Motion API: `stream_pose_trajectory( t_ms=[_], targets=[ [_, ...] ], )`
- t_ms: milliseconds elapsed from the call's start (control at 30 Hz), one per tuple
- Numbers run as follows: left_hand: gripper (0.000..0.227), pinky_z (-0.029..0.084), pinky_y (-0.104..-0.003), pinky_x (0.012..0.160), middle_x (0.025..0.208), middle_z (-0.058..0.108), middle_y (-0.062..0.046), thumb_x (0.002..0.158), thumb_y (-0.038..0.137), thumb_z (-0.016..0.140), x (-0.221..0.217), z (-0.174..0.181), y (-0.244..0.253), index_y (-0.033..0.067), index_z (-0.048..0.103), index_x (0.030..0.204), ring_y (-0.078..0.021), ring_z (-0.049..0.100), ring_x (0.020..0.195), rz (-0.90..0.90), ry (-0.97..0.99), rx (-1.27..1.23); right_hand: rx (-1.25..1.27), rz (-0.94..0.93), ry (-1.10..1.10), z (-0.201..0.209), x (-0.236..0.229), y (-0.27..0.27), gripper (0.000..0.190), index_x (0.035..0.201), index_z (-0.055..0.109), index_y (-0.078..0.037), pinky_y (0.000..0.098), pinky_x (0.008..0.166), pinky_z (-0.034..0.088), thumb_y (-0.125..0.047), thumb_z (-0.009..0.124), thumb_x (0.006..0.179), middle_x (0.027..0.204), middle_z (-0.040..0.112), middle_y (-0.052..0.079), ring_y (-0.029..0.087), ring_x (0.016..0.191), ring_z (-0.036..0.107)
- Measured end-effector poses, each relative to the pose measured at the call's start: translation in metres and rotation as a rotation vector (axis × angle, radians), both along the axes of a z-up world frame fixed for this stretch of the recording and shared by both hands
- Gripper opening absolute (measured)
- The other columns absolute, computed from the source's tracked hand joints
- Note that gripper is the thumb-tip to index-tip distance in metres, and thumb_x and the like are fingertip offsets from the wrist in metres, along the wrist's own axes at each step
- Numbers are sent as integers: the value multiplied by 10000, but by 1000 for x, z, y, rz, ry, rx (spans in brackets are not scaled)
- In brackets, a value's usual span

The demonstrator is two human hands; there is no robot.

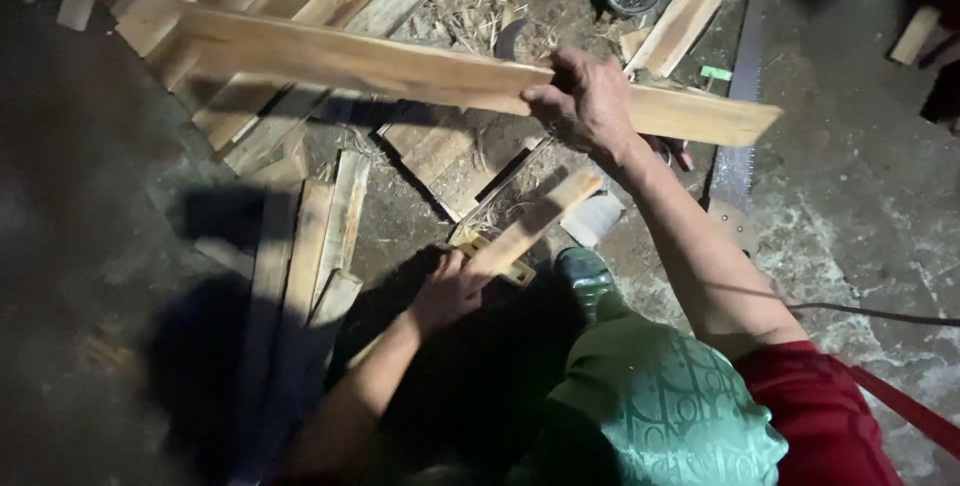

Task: Assembling a wooden frame by fitting slats together and using a hammer to secure the joints.

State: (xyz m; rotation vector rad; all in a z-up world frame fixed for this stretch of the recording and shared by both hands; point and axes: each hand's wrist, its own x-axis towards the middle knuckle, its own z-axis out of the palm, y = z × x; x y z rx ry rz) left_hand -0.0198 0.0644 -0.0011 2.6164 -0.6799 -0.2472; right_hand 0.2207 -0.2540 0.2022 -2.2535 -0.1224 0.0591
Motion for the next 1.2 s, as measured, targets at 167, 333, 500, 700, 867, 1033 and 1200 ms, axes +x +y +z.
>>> stream_pose_trajectory(
  t_ms=[167,333,500,700,867,1033,1200],
  targets=[
    [709,630,-421,845,1259,518,23,802,418,701,6,150,77,439,460,1468,-292,568,1253,-30,514,314,-239,39,-84,-108,-3,-34,425,1089,638,-137,577,940,352,-543,709,986,943,655,144,379,996,642],
    [692,545,-404,797,1079,561,-14,706,307,687,-20,175,165,317,575,1389,-275,628,969,-67,238,132,-422,15,8,-158,-28,-40,185,1047,610,-239,530,987,335,-413,645,996,962,695,4,250,964,657],
    [668,541,-392,938,1417,576,-155,867,276,705,-8,234,160,181,509,1498,-291,677,1134,4,230,-124,-345,66,326,-156,-74,-18,177,919,479,-275,466,1105,261,-365,537,1060,712,552,-37,187,867,525],
    [555,558,-444,890,1164,737,-179,790,104,675,40,235,145,156,724,1340,-330,706,1074,477,379,-414,-516,305,-106,-184,-95,11,405,1005,554,-293,426,947,366,-693,537,942,892,653,-65,162,895,658],
    [519,537,-452,974,1284,707,-189,856,214,673,68,176,178,149,695,1371,-320,674,1155,546,576,-318,-583,520,-305,-186,-119,47,619,1000,544,-264,417,961,370,-654,808,599,926,631,-79,124,937,626],
    [430,576,-420,806,1048,767,-173,926,243,652,103,191,142,181,702,1348,-269,744,984,377,382,10,-697,652,-233,-175,-135,26,870,1364,502,-240,477,976,370,-581,843,641,1061,538,20,224,1014,538],
    [457,550,-424,918,1163,764,-63,922,370,528,146,190,101,373,669,1357,-294,732,1052,301,462,49,-627,560,-330,-190,-135,14,456,1369,534,-269,459,972,364,-452,606,958,1059,507,44,257,1044,530]
  ],
)
